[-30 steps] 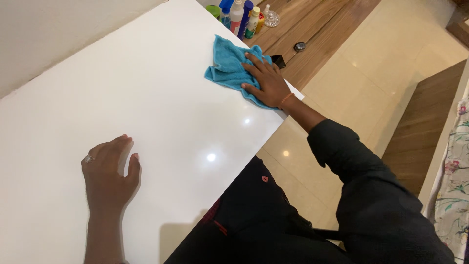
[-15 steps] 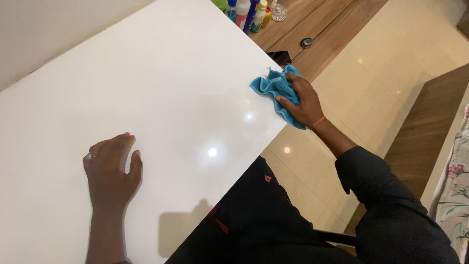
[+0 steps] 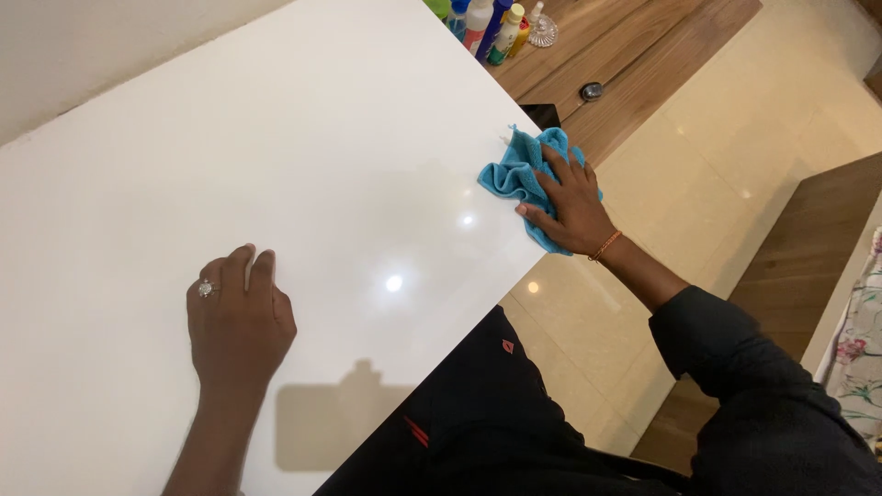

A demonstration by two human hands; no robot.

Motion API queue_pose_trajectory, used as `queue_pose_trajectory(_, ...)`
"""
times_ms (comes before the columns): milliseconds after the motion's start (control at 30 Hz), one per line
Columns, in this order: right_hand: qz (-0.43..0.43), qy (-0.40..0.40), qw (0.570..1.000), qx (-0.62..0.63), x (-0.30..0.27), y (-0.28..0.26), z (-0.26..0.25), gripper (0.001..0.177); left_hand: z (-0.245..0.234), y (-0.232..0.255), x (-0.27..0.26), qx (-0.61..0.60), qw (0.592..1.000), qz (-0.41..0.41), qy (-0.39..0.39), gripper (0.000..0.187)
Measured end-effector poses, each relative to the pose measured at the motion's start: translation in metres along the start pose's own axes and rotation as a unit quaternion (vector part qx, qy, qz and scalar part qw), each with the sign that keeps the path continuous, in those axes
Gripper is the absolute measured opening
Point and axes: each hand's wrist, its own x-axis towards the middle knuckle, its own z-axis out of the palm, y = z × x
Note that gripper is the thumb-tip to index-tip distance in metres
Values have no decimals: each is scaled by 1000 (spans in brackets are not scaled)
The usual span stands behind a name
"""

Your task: Cleaning a white desk surface using a blue cloth.

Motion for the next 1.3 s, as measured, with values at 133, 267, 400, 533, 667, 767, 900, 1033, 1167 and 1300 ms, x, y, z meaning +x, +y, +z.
queue_pose_trajectory(133, -9, -17, 1000, -4, -1, -4, 2, 67, -2, 3, -1, 13, 1000, 2, -12, 34)
queue_pose_trajectory(267, -48, -31, 998, -2, 5, -13, -2, 64, -9, 6, 2, 15, 999, -3, -28, 36)
queue_pose_trajectory(400, -64, -52, 997, 11, 25, -36, -15, 58, -14, 11, 4, 0, 999, -12, -45, 38)
queue_pose_trajectory(533, -70, -70, 995, 5, 47, -46, -19, 53, -15, 11, 5, -2, 998, -11, -61, 40)
queue_pose_trajectory(667, -79, -58, 995, 11, 74, -52, -14, 49, -10, 10, 0, 0, 998, -9, -60, 43)
queue_pose_trajectory(767, -84, -33, 996, 23, 96, -55, -7, 47, -10, 11, -4, -6, 998, -12, -53, 43)
queue_pose_trajectory(900, -99, 3, 995, 23, 127, -45, 9, 48, -14, 12, -4, -23, 997, -28, -67, 42)
queue_pose_trajectory(1033, -109, 12, 994, 15, 158, -29, 25, 48, -19, 14, 0, -13, 996, -30, -83, 43)
queue_pose_trajectory(1167, -132, 35, 990, 18, 190, -23, 33, 44, -21, 15, 3, 12, 997, -20, -76, 43)
queue_pose_trajectory(1300, -148, 61, 987, 28, 217, -25, 36, 40, -20, 17, 4, 20, 998, -8, -64, 42)
